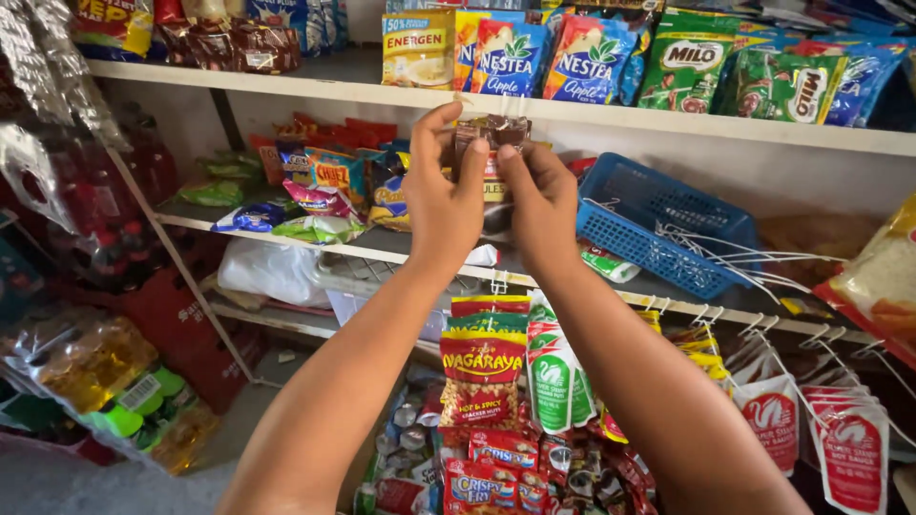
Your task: Stocking and organizing various packaged food items and condiment packets on store shelves.
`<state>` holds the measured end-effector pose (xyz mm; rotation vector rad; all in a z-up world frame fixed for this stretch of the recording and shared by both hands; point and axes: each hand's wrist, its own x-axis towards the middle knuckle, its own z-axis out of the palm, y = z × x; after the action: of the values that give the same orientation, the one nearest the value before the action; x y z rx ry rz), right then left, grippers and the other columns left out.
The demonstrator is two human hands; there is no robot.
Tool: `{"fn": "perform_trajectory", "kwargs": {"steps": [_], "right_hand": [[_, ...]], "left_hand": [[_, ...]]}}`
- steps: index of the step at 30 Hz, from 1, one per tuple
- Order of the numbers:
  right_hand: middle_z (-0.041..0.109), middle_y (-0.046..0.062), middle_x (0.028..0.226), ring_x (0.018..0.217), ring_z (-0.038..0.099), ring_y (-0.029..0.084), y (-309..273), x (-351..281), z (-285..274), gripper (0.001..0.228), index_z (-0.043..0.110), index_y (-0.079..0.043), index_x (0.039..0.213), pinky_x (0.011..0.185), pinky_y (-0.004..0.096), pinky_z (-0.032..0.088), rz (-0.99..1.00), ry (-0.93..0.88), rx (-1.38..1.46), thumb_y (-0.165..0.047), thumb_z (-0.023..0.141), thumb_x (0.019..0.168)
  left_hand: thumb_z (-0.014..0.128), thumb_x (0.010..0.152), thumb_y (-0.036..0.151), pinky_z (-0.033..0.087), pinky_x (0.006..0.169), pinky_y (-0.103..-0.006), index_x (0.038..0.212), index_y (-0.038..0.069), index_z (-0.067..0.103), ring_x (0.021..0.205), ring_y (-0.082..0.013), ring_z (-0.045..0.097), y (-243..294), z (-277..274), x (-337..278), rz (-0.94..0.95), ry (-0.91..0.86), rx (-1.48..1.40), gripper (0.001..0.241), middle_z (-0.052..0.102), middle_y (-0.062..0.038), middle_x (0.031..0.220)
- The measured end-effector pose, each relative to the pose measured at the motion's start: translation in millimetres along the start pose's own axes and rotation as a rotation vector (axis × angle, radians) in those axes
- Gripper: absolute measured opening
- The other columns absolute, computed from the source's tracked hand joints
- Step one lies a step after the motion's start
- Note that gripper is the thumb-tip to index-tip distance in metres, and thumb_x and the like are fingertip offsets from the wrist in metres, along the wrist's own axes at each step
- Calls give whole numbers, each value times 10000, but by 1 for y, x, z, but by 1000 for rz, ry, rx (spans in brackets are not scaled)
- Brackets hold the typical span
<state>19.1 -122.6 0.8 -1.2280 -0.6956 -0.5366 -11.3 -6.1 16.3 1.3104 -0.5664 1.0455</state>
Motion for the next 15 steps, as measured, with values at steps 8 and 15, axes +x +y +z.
{"fn": "perform_trajectory", "kwargs": {"steps": [8,15], "right_hand": [[731,25,1075,944,646,63,-2,10,8,310,659,28,1269,834,221,522,15,35,56,-167,632,1030],[688,31,1079,925,603,76,29,19,-9,270,685,18,1257,816,249,492,95,68,24,-138,638,1042]], "left_hand": [[662,1021,132,568,810,-297,1308,55,597,916,-139,694,-19,0,16,1,-2,105,304,730,-75,1043],[687,970,126,565,838,-314,1219,52,618,967,-154,683,-45,6,20,-25,8,114,269,706,-73,1095]]}}
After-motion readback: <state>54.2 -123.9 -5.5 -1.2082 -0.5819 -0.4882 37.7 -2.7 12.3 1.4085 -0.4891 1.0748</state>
